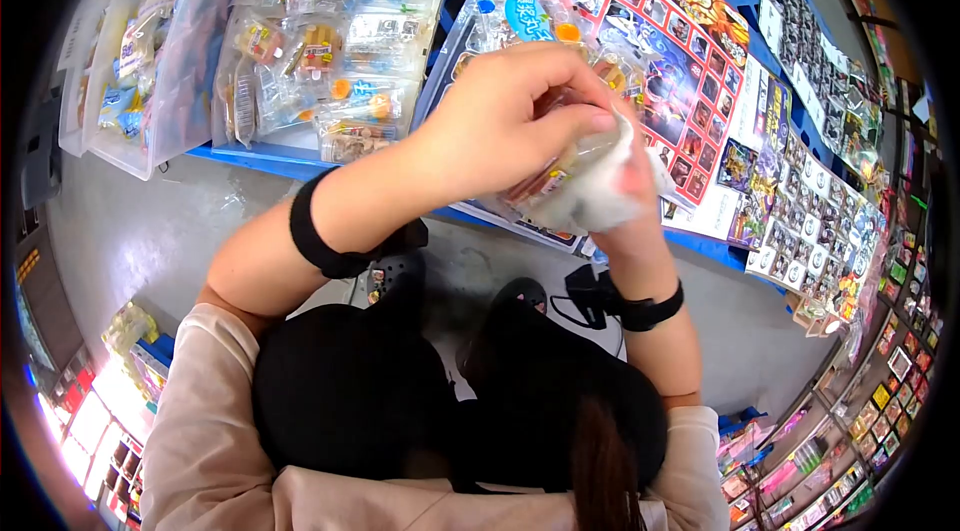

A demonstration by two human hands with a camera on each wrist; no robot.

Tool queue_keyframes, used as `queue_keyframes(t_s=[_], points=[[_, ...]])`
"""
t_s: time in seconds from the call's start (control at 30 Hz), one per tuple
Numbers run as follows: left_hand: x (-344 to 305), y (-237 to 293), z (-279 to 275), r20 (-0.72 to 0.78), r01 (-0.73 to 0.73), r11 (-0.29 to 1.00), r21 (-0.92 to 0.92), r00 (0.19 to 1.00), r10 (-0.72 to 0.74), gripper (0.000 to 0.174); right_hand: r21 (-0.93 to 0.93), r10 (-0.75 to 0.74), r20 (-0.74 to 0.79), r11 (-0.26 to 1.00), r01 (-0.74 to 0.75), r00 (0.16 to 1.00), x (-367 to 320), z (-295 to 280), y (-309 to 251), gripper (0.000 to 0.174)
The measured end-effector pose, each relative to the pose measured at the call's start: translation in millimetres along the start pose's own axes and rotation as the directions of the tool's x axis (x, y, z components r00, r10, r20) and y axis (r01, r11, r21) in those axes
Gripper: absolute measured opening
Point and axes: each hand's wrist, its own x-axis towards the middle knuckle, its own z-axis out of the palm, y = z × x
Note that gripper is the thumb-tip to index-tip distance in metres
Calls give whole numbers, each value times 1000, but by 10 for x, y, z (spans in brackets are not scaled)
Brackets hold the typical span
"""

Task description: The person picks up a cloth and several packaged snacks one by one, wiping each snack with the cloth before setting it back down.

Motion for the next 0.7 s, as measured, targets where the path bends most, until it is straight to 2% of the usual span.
queue_keyframes(t_s=[0.03,0.07,0.13,0.17,0.2,0.27,0.3,0.33,0.4,0.43,0.53,0.57,0.6,0.67,0.7], points=[[-7,-37,58,-61,-71,997,-33,996,69,7,-8,-51,34,999,51,998,2,23,115,50],[-19,-74,126,-61,-71,997,-33,996,69,7,-9,-51,34,999,51,998,-11,68,154,50],[-37,-90,241,-281,-53,987,-150,960,9,7,-92,-89,-186,993,73,979,-52,198,203,45],[-47,-92,276,-323,-95,958,-272,946,2,8,-76,-99,-258,994,82,961,-104,275,237,40],[-41,-100,253,-323,-94,958,-271,947,2,8,-75,-99,-258,994,82,961,-145,306,237,40],[-17,-105,185,-417,-202,959,-201,903,103,8,-207,-82,-250,978,29,965,-198,352,209,33],[-26,9,152,-411,-109,922,-372,910,-58,7,-313,-65,-209,950,-4,976,-191,376,162,30],[-20,2,148,-412,-110,921,-373,909,-58,7,-314,-65,-209,949,-4,976,-170,390,120,30],[-6,-38,147,-344,-85,945,-314,938,-30,7,-397,-159,-109,912,104,981,-111,378,59,30],[-18,-61,196,-334,-158,935,-317,942,47,8,-278,-36,-124,960,0,992,-117,267,97,33],[-50,-64,227,-289,-99,928,-359,957,-9,9,-251,-83,-64,966,65,995,-56,229,-26,34],[-50,-44,221,-301,-127,927,-353,954,16,10,-208,-131,-135,973,101,982,-58,292,24,36],[-48,-55,221,-301,-128,927,-353,954,17,10,-209,-132,-134,973,102,982,-79,304,51,36],[-50,-88,229,-413,-284,910,-302,899,143,11,-445,-222,-101,882,155,970,-137,321,92,38],[-33,-61,225,-412,-283,910,-304,900,143,11,-481,-241,-150,865,142,959,-131,370,73,34]])
